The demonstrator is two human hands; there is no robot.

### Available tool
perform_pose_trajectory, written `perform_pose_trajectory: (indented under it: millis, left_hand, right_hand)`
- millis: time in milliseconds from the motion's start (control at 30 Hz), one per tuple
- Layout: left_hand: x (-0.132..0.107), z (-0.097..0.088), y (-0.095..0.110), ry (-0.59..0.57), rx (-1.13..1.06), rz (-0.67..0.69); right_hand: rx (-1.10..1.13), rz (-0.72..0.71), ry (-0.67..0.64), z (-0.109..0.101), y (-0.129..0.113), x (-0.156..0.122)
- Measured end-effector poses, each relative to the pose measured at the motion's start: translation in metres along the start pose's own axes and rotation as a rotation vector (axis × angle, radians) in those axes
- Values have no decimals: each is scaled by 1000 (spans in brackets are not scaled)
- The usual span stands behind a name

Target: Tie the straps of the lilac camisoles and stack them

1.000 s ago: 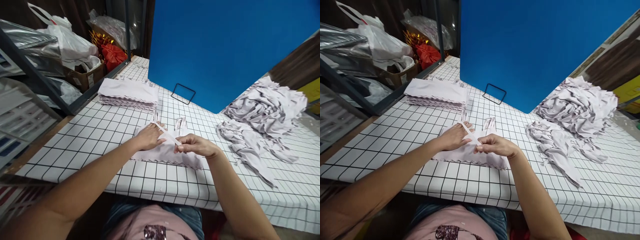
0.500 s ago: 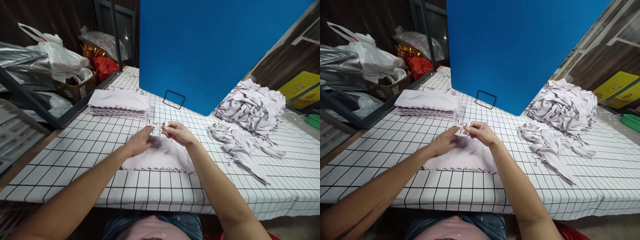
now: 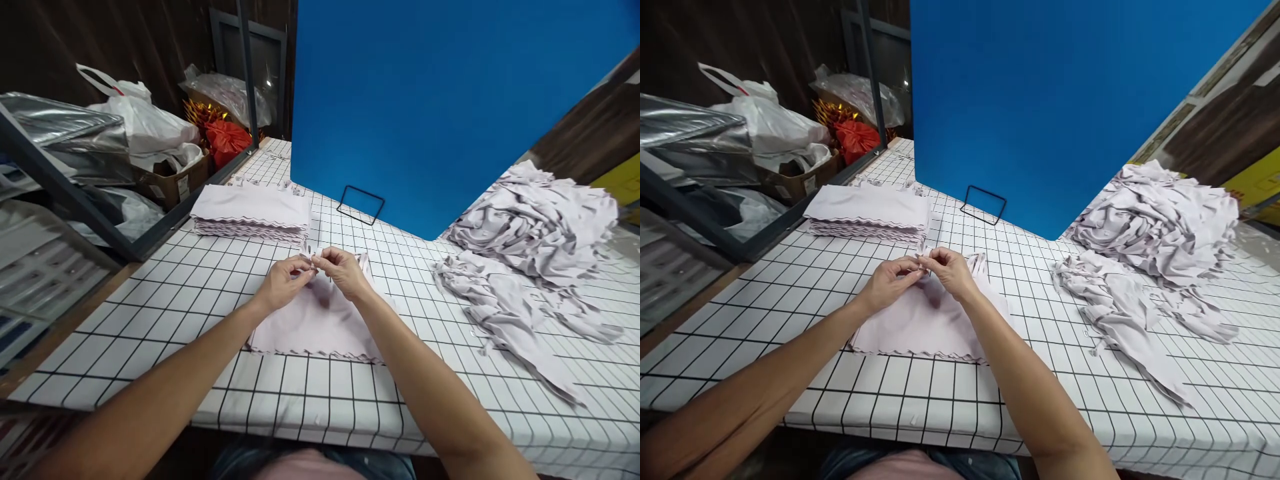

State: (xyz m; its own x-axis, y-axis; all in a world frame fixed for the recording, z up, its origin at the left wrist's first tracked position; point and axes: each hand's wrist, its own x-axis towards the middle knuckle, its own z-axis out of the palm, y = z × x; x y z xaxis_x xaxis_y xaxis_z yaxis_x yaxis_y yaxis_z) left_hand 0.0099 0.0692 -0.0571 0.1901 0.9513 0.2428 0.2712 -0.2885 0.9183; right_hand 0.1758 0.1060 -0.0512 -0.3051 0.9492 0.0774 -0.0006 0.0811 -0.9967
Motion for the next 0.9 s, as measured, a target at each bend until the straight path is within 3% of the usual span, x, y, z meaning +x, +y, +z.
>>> perform_pose_trajectory:
  millis: [267,467,533,900]
  left_hand:
    - [1,-7,-2,-24,39,21]
    - [-3,-17,0,-266,437,62]
    - [-5,-19,-1,-300,527,58]
    - [-5,-15,-10,-326,389,-33]
  right_hand:
    - [-209,-74,-172,-13,0,-5]
    - [-531,-63,-288,-25,-10,-13]
    - [-611,-45,-334,-29,-12,-15]
    - [-700,-11,-480,-27,-11,-18]
